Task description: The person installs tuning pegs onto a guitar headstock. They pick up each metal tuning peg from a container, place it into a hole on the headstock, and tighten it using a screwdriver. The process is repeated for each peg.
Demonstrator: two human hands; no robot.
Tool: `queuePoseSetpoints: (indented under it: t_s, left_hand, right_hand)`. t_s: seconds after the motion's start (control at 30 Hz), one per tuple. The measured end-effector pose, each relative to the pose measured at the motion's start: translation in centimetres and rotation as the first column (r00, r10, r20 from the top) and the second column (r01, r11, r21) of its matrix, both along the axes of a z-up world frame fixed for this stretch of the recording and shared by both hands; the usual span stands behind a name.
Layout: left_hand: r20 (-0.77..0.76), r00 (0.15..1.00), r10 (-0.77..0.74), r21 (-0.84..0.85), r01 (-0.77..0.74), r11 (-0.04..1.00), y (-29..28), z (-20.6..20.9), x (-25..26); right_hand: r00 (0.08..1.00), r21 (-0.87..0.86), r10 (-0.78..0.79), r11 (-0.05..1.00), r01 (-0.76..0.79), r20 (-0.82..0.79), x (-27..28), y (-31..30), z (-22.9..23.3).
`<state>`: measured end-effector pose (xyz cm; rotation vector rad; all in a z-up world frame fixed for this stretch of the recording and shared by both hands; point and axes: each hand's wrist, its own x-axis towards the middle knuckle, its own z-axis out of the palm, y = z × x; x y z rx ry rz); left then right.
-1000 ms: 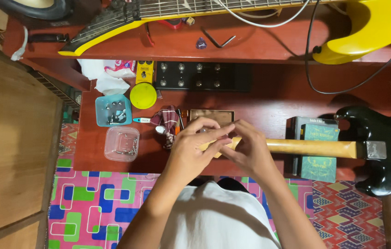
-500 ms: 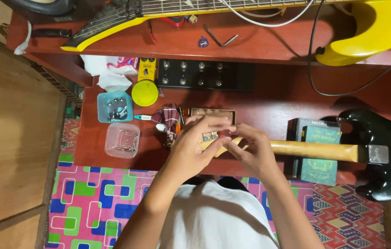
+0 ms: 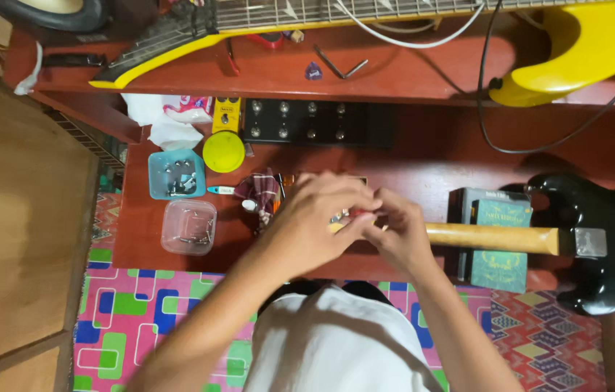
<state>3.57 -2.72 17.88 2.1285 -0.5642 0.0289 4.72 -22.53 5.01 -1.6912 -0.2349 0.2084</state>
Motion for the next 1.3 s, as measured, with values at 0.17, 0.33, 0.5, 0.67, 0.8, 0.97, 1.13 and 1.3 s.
queuePoseSetpoints:
  t_s: [0.17,0.33,0.5,0.67,0.8,0.97,1.13,1.3]
  left_hand:
    - [-0.092,0.994,-0.062,-0.17,0.046,0.984,0.1,-2.0,1.6]
    - [-0.293,0.956,-0.018,-0.184,-0.038,0.982,-0.1,-1.9,2.0]
    - [-0.038,0.988,-0.153,-0.053,0.151,0.987,-0.5,-2.2,2.6]
    - [-0.063,0.995,-0.076,-0.081,0.07,0.994,-0.7,-3.0,2.8]
    - [-0.294,0.955,0.028,-0.215,-0.095,0.972,-0.7,-1.5,0.6]
    - [-0.157,0.981,0.115,-0.255,-0.153,0.955,-1.4,-3.3,0.0]
    - [-0.153,0.983,0.098,-0.23,-0.132,0.964,-1.2,-1.7,-0.2]
    - [-0.107,0.979,0.171,-0.27,-0.195,0.943,-1.5,-2.9,-1.9]
  right_hand:
    - [0.999,0.104,-0.015,0.995,0.01,0.05,0.4,1.2,0.8]
    - [0.994,0.108,0.035,0.994,-0.024,-0.103,-0.2,0.4,1.8]
    - [0.99,0.088,-0.031,0.996,0.019,0.139,1.3,-0.7,-2.4]
    - [0.999,0.093,-0.043,0.995,0.041,0.017,0.7,0.6,2.4]
    - [1.0,0.085,0.027,0.996,-0.025,-0.015,0.7,0.0,2.7]
    - [0.999,0.095,-0.042,0.995,0.041,0.01,0.4,-0.2,-2.6]
    - [0.999,0.075,0.033,0.997,-0.031,-0.028,0.1,0.3,2.4]
    - [0.976,-0.013,0.026,1.0,-0.023,0.215,0.3,1.2,3.3]
